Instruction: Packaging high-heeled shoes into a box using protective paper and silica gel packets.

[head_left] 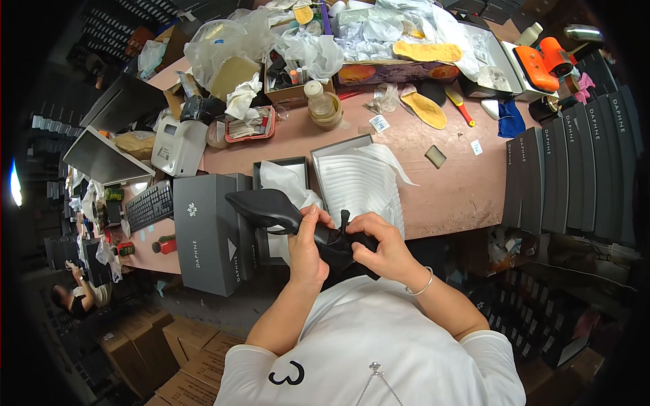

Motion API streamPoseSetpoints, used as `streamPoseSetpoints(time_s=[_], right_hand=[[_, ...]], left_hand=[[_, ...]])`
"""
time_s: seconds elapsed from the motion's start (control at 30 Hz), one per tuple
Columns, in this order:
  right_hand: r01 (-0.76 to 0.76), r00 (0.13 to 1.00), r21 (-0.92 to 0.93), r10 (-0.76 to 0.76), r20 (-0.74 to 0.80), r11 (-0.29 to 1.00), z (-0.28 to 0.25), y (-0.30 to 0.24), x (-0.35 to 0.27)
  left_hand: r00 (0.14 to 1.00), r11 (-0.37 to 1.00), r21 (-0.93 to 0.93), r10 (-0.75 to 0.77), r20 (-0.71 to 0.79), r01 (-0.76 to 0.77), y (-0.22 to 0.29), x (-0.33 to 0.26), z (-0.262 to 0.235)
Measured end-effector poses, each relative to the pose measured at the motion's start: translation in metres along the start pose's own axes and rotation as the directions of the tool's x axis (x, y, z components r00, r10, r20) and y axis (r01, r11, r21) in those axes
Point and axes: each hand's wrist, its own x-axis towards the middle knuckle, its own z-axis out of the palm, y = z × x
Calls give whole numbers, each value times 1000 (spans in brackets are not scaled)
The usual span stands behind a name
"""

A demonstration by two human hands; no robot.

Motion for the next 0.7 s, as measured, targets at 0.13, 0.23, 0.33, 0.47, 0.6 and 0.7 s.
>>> streamPoseSetpoints(time_s=[0.13,0.23,0.33,0.47,0.6,0.7], right_hand=[[16,1000,-24,-17,-21,1000,2,-9,1],[4,1000,-20,-4,-3,1000,2,-6,1],[0,1000,-23,0,7,1000,2,-1,0],[-3,1000,-15,3,3,1000,3,1,0],[-23,1000,-22,23,3,999,2,-4,0],[-18,1000,-25,18,19,1000,1,4,0]], left_hand=[[1000,1000,-3,3,-18,-3,3,-3,5],[1000,1000,5,7,-29,-6,1,-3,4],[1000,1000,3,6,-28,-6,-1,-1,0],[1000,1000,-10,-6,-25,6,-3,1,-3],[1000,1000,5,2,-18,-2,-4,1,-2],[1000,1000,0,-19,-16,19,-4,3,-3]])
